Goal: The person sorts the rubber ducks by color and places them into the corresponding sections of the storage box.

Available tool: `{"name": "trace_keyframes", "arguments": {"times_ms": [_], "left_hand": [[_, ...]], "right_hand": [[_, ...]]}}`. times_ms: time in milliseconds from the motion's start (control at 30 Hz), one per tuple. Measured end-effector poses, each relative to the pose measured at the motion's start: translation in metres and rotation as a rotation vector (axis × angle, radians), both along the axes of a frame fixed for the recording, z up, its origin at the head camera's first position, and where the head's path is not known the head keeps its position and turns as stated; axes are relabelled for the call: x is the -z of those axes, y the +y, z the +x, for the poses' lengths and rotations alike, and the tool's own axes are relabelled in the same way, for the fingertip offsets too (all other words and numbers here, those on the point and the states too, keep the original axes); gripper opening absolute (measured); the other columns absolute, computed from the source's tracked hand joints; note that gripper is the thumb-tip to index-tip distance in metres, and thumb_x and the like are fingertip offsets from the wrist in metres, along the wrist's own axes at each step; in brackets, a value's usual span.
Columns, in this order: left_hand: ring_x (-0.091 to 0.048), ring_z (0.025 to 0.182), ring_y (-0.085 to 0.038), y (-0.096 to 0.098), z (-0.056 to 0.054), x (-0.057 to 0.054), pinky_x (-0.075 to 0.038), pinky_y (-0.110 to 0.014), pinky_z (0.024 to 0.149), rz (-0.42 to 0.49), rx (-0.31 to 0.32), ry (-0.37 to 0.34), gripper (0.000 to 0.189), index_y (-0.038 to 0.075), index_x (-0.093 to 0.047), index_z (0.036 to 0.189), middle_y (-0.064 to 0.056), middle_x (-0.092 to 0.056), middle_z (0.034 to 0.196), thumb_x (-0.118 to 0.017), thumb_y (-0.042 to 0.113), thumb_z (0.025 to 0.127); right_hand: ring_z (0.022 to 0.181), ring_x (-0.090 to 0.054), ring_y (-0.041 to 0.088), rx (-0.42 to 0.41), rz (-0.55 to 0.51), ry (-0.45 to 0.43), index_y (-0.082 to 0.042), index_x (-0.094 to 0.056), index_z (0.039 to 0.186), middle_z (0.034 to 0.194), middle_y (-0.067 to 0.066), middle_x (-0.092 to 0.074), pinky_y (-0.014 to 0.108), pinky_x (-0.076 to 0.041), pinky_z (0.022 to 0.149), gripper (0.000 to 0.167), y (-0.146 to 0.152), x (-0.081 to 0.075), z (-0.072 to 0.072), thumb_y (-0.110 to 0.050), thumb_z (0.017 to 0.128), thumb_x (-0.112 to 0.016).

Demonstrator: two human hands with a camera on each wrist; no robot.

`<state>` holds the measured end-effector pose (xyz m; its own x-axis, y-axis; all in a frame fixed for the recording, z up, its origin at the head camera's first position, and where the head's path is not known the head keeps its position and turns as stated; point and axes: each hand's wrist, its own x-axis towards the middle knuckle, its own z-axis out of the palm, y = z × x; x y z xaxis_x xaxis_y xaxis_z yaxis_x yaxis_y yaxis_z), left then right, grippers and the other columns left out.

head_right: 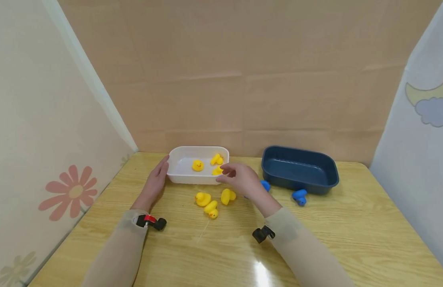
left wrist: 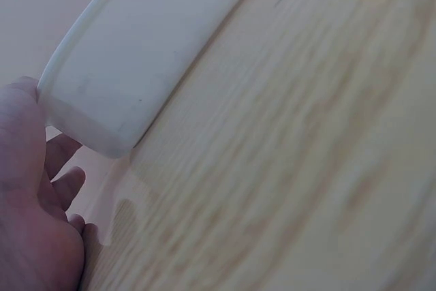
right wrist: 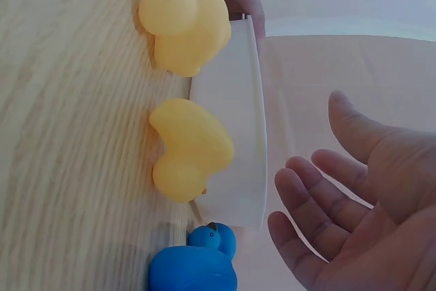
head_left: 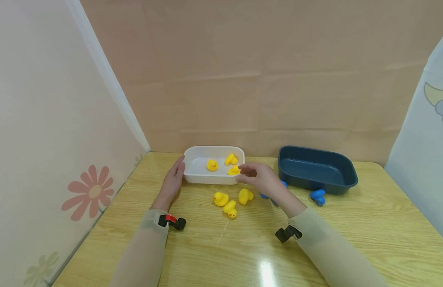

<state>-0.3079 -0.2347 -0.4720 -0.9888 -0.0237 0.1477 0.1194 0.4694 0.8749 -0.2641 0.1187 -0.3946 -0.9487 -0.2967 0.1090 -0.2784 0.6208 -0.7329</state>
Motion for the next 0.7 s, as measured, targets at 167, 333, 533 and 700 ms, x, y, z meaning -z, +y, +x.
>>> {"name": "trace_keyframes", "arguments": {"times_ms": [167,333,533,700], "left_hand": [[-0.019,0.168,-0.028,0.000,0.000,0.000,-0.015,-0.052,0.136,-0.003,-0.002,-0.007,0.068,0.024,-0.029,0.177,-0.002,-0.027,0.181,-0.031,0.059,0.119],[-0.018,0.168,-0.027,-0.001,-0.001,0.001,-0.015,-0.052,0.136,-0.016,0.002,-0.012,0.068,0.024,-0.029,0.177,-0.001,-0.027,0.182,-0.031,0.060,0.119],[-0.019,0.168,-0.026,-0.003,-0.001,-0.001,-0.015,-0.053,0.136,-0.018,-0.003,-0.009,0.066,0.025,-0.029,0.177,0.000,-0.027,0.181,-0.032,0.057,0.119],[-0.018,0.168,-0.024,-0.002,-0.001,-0.001,-0.015,-0.051,0.136,0.005,0.000,-0.023,0.069,0.027,-0.029,0.177,0.002,-0.027,0.181,-0.033,0.062,0.118]], "right_hand": [[0.118,-0.071,0.025,-0.060,-0.032,-0.022,-0.009,-0.071,0.148,0.133,0.005,-0.076,0.047,-0.061,0.097,0.055,0.011,0.005,0.008,-0.034,0.101,-0.085],[0.123,-0.070,0.026,-0.091,-0.036,-0.036,-0.011,-0.068,0.152,0.140,0.007,-0.074,0.050,-0.061,0.100,0.061,0.016,0.010,0.014,-0.038,0.100,-0.086],[0.126,-0.069,0.029,-0.153,-0.059,-0.026,-0.010,-0.068,0.152,0.142,0.010,-0.073,0.051,-0.062,0.100,0.058,0.016,0.014,0.018,-0.028,0.100,-0.087],[0.130,-0.068,0.029,-0.193,-0.036,-0.037,-0.014,-0.066,0.155,0.145,0.009,-0.071,0.056,-0.057,0.108,0.061,0.018,0.020,0.019,-0.026,0.099,-0.087]]}}
